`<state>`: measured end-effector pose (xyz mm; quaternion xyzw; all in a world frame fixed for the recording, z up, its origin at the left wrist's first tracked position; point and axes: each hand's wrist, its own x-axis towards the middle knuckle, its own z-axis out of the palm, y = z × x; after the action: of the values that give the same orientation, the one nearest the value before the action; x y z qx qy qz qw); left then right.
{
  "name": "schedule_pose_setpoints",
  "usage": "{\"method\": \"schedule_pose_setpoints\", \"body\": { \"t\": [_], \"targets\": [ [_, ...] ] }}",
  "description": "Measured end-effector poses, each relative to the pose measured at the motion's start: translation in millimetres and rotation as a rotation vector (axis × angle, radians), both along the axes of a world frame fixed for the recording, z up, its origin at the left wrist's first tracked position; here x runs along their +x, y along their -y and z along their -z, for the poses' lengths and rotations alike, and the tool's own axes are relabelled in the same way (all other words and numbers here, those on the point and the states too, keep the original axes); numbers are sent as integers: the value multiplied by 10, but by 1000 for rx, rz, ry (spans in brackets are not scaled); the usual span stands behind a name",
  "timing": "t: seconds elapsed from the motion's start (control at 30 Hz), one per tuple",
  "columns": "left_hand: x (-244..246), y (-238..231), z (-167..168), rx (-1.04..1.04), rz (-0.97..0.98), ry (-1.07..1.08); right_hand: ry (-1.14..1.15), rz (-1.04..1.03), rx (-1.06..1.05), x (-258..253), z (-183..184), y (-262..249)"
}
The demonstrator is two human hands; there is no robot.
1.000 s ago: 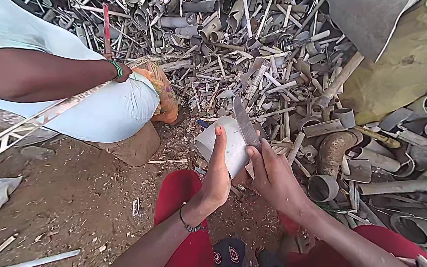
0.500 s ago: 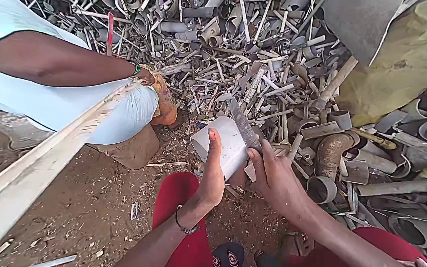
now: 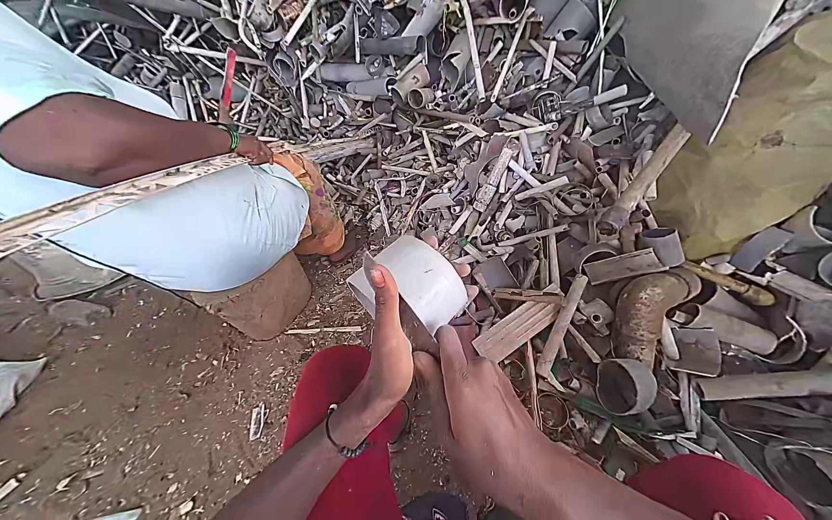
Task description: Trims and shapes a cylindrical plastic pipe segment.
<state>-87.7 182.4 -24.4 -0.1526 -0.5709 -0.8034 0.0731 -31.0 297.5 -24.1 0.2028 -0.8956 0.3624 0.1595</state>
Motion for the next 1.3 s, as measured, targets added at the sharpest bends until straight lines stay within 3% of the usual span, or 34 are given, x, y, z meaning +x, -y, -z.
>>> {"method": "schedule_pose_setpoints", "body": {
  "t": [0.2, 0.37, 0.5, 0.67, 0.83, 0.97, 1.13, 1.3],
  "targets": [
    [90, -51, 1, -87, -62, -57, -124, 154, 17, -199, -58, -264],
    [0, -44, 11, -38, -22, -20, -125, 80, 73, -89, 33, -125],
    [105, -97, -43, -55, -147, -16, -135, 189, 70, -274, -37, -270],
    [4, 31, -25, 52, -25, -81, -111, 21, 40, 24, 120, 48],
    [149, 37, -40, -51, -132, -45, -131, 142, -5, -194, 16, -104],
    [29, 104, -36, 40, -34, -28, -108, 26, 45, -20, 138, 59],
    [136, 110, -47, -21, -122, -74, -165, 149, 29, -178, 52, -59],
    [44, 156, -78, 92, -35, -87, -238, 50, 56, -74, 162, 102]
  ]
}}
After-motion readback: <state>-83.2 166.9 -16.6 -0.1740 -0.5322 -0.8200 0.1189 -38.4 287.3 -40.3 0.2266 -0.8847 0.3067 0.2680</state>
